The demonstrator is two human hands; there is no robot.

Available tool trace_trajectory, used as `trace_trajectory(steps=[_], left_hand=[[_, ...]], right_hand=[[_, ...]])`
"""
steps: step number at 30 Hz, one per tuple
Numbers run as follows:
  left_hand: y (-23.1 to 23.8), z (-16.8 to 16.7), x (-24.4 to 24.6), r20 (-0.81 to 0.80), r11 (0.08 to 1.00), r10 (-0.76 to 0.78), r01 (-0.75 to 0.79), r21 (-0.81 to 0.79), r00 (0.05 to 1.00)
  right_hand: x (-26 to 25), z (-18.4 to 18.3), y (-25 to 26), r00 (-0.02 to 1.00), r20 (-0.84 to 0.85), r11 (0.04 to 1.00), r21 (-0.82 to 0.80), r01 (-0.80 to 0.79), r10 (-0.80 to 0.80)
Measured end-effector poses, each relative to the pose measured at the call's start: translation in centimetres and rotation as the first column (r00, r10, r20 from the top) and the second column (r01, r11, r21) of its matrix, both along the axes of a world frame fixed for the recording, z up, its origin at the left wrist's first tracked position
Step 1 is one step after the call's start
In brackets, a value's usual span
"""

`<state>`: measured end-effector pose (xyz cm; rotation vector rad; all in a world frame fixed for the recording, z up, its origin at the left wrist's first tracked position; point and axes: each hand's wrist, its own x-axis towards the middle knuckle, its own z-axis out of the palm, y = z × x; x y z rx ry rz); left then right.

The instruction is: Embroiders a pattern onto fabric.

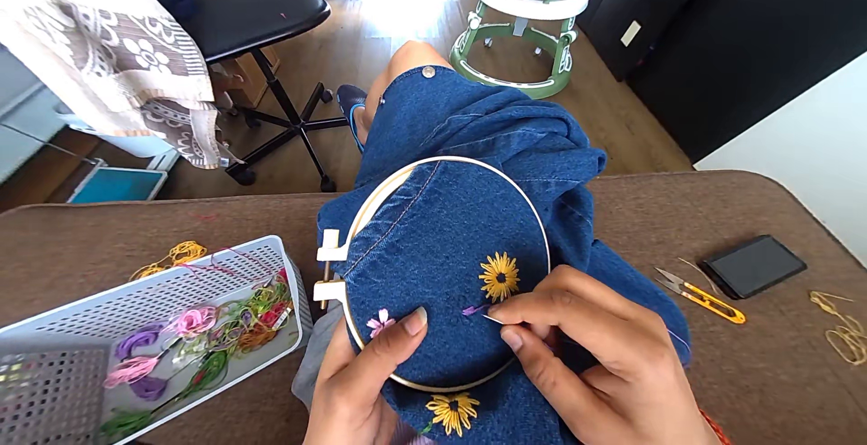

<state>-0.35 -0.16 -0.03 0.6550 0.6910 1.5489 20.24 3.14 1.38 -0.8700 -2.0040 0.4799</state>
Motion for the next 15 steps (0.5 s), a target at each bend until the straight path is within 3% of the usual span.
trace_trajectory(steps=[15], left_hand=[[-0.01, -0.07, -0.07, -0.021, 1.000, 0.000, 0.000, 0.012, 1.000]], right_hand=[[-0.35, 0.03, 0.19, 0.999, 0.037, 0.999, 0.036, 0.017, -0.018]])
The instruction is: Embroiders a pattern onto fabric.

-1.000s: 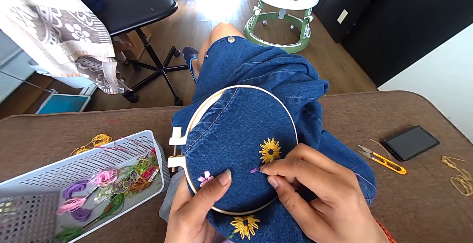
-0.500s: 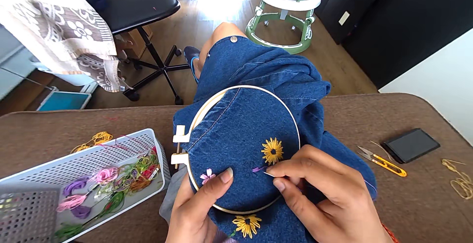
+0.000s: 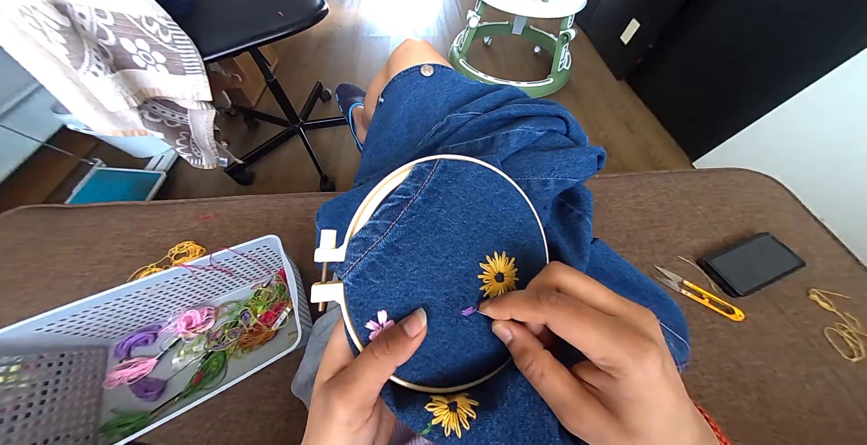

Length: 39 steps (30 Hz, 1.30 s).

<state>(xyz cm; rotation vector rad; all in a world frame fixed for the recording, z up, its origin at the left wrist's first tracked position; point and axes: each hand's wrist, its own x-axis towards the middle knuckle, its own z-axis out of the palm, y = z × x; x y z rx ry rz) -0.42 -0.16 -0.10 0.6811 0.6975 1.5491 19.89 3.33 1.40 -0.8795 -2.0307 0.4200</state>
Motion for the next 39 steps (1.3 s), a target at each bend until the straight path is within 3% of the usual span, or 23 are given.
trace_trajectory(steps=[10, 39], left_hand=[[0.00, 0.02, -0.03, 0.006, 1.000, 0.000, 0.000, 0.000, 1.000], [0.03, 0.29, -0.05, 0.037, 0.999, -0.004, 0.006, -0.043, 0.999]], right_hand=[[0.11, 0.48, 0.66, 0.997, 0.077, 0.995, 0.098, 0.005, -0.013], [0.04, 0.37, 0.26, 0.999, 0.047, 0.998, 0.056, 0.015, -0.018]])
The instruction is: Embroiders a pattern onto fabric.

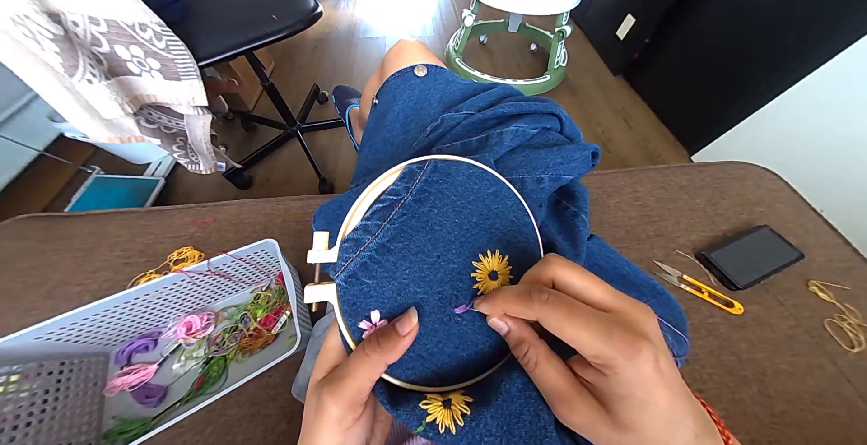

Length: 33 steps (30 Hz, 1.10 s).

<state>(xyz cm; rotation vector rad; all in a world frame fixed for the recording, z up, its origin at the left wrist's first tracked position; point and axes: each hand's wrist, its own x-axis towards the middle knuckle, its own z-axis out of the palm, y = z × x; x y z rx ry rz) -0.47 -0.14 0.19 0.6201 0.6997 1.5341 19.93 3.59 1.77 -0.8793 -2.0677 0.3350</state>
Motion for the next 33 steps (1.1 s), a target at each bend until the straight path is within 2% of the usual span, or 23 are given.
trace_trajectory(steps=[18, 27, 33], left_hand=[[-0.05, -0.06, 0.01, 0.002, 1.000, -0.002, 0.002, 0.003, 1.000], [-0.11, -0.08, 0.06, -0.025, 1.000, 0.014, -0.014, 0.024, 1.000], [-0.19, -0.17, 0.05, -0.017, 1.000, 0.002, -0.002, 0.023, 1.000]], right_hand=[[0.12, -0.04, 0.06, 1.000, -0.012, 1.000, 0.011, -0.013, 0.013], [-0.37, 0.63, 0.02, 0.994, 0.099, 0.995, 0.092, 0.034, -0.043], [-0.77, 0.30, 0.41, 0.998, 0.055, 0.998, 0.041, 0.038, -0.040]])
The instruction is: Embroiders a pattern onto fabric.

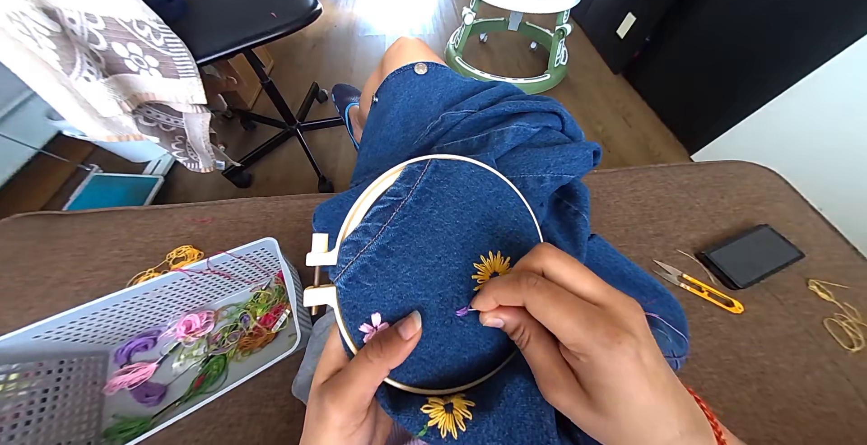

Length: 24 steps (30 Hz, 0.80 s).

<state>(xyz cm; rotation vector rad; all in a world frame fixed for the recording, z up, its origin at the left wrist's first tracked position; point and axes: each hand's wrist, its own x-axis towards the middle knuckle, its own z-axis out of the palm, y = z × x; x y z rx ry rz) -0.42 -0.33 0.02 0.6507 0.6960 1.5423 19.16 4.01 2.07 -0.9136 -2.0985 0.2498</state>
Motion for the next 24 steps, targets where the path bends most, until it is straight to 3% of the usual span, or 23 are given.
trace_trajectory(steps=[14, 24], left_hand=[[0.13, -0.19, -0.43, 0.064, 0.997, -0.078, 0.078, -0.005, 0.995], [-0.04, -0.03, -0.39, -0.018, 0.999, -0.049, 0.049, 0.013, 0.999]], right_hand=[[0.13, -0.67, -0.08, 0.992, -0.127, 0.994, -0.106, -0.038, 0.025], [0.29, -0.01, 0.22, 0.989, -0.125, 0.988, -0.126, -0.089, 0.073]])
